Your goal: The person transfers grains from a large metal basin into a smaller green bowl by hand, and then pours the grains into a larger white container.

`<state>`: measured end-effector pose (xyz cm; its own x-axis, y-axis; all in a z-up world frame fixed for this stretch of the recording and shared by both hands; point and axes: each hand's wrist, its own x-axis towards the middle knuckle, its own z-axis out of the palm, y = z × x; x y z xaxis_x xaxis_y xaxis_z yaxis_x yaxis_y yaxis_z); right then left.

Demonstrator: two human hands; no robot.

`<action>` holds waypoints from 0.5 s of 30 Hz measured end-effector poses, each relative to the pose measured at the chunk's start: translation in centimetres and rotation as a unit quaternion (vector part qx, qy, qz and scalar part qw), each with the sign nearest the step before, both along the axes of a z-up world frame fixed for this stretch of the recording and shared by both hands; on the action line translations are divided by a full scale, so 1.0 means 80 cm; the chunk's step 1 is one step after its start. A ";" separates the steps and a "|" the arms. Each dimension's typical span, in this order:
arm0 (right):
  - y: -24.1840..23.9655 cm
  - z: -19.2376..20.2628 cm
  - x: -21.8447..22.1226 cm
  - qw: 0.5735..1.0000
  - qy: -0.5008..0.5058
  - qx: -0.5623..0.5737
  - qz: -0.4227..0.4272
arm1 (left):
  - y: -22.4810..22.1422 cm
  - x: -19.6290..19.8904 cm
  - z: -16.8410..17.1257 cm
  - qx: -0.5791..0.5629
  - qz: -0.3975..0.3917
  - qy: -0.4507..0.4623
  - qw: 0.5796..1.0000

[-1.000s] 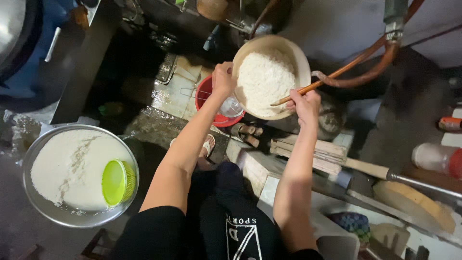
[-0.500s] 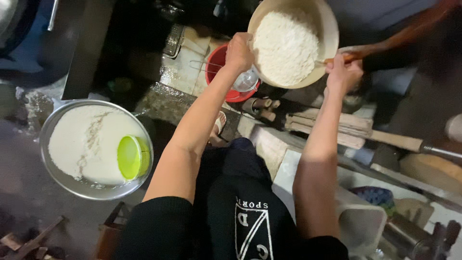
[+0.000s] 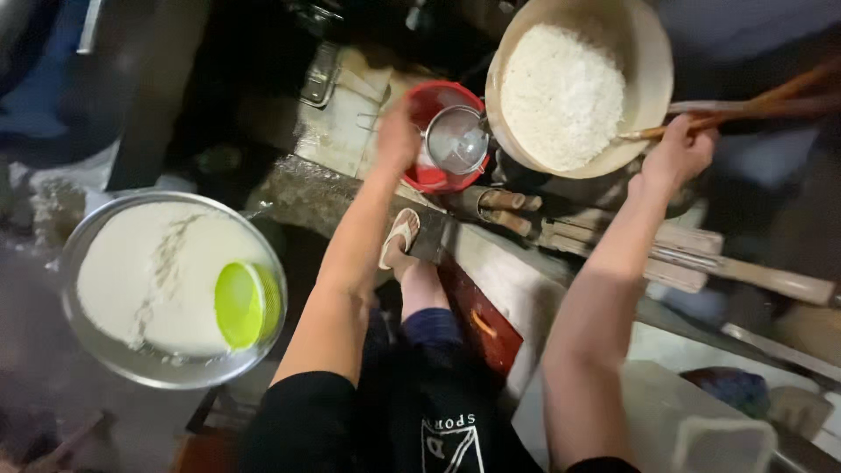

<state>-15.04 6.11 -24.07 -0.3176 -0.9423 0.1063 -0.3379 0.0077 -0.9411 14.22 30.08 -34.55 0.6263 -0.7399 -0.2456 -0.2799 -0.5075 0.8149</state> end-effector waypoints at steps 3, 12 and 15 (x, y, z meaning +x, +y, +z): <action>-0.003 -0.045 0.000 0.989 -0.011 -0.148 0.005 | 0.043 0.012 -0.121 0.179 0.064 0.037 0.981; -0.041 -0.083 -0.056 0.986 -0.050 -0.155 0.025 | 0.049 -0.074 -0.440 0.116 0.220 0.294 0.923; -0.045 -0.090 -0.084 0.998 -0.044 -0.017 0.032 | 0.038 -0.093 -0.491 0.148 0.256 0.295 0.909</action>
<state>-21.74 2.49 -31.28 -0.2665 -0.9573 0.1125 -0.2534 -0.0430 -0.9664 6.79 33.13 -73.85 0.5655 -0.2355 -0.7904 0.4958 -0.6688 0.5540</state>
